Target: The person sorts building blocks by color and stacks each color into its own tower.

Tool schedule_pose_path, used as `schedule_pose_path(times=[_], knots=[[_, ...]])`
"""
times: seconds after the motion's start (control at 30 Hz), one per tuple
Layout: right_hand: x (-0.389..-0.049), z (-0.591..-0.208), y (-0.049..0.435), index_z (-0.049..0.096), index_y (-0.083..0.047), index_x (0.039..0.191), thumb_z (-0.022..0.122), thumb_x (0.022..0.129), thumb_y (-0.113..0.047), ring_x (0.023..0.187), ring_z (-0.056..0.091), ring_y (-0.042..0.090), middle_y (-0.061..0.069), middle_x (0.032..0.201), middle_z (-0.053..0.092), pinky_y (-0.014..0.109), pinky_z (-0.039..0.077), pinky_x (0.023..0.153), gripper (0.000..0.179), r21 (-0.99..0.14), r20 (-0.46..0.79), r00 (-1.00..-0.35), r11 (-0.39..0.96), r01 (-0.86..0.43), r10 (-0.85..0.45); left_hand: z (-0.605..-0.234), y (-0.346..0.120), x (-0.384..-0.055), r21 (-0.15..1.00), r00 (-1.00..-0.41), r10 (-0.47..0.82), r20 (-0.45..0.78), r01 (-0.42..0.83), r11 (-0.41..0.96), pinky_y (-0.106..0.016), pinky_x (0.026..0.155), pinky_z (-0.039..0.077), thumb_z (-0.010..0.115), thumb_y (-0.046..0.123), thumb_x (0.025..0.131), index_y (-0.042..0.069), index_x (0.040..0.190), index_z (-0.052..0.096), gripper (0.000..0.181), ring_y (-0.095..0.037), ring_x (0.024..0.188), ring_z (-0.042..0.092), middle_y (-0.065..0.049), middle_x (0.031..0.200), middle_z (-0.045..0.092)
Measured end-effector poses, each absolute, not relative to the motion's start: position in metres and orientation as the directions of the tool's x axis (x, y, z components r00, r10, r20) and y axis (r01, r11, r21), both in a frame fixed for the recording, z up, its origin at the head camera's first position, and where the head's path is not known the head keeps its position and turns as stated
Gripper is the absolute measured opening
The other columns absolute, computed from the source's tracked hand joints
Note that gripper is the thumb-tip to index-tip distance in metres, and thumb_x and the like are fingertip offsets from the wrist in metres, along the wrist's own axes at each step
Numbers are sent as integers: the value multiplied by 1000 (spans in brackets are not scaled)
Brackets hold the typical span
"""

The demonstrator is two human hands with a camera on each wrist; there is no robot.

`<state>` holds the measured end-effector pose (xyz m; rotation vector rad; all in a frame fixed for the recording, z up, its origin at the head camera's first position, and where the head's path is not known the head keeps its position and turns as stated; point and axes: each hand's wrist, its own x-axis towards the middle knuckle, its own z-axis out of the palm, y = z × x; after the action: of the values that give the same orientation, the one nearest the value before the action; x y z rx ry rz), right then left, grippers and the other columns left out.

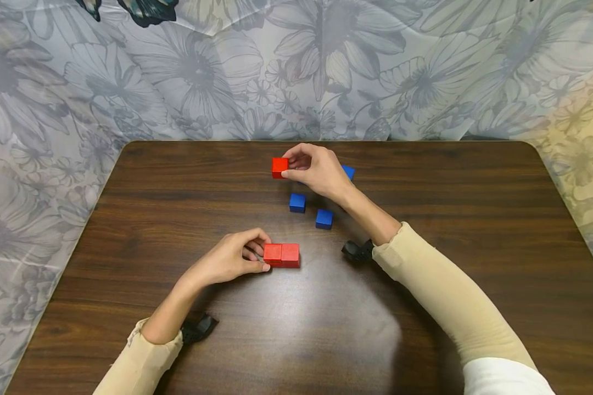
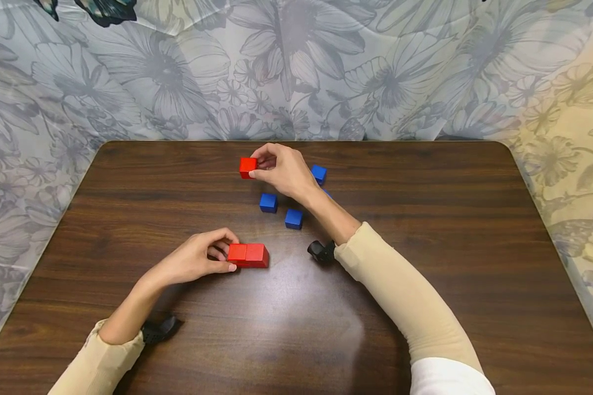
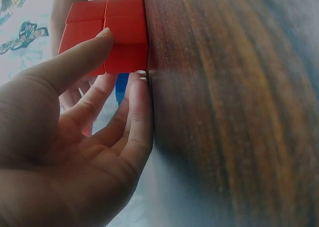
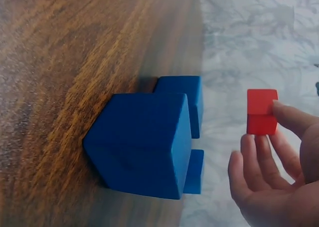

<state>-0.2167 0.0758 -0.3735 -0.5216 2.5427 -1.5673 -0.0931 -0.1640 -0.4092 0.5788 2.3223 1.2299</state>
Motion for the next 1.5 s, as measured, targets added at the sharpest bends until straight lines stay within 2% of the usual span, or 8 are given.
schedule_pose_path(times=[0.47, 0.97, 1.27, 1.5], knots=[[-192, -365, 84, 69, -12, 110, 81, 84, -15, 92, 67, 14, 2, 103, 68, 25, 55, 84, 28, -910, 118, -913, 326, -257, -391, -409, -163, -94, 843, -809, 559, -181, 165, 512, -27, 78, 56, 84, 11, 81, 8, 112, 63, 38, -15, 88, 66, -6, 102, 68], [-166, -353, 88, 69, -11, 110, 81, 83, -13, 88, 67, 13, 0, 102, 68, 29, 56, 81, 30, -915, 145, -891, 283, -286, -430, -408, -163, -94, 847, -812, 554, -185, 155, 509, -28, 78, 57, 84, 11, 80, 9, 111, 64, 37, -14, 87, 66, -4, 101, 68], [-154, -350, 89, 68, -10, 110, 82, 83, -13, 90, 67, 13, 0, 103, 67, 28, 55, 85, 31, -922, 155, -881, 254, -292, -448, -408, -163, -94, 845, -813, 550, -189, 151, 513, -28, 79, 57, 84, 10, 80, 11, 110, 63, 37, -15, 88, 66, -2, 101, 67], [-143, -352, 91, 68, -11, 109, 83, 82, -13, 89, 67, 14, 0, 103, 68, 34, 55, 86, 31, -929, 148, -887, 247, -277, -437, -408, -163, -93, 841, -812, 547, -204, 141, 523, -27, 79, 57, 84, 11, 80, 12, 111, 63, 37, -13, 88, 66, -2, 101, 67]])
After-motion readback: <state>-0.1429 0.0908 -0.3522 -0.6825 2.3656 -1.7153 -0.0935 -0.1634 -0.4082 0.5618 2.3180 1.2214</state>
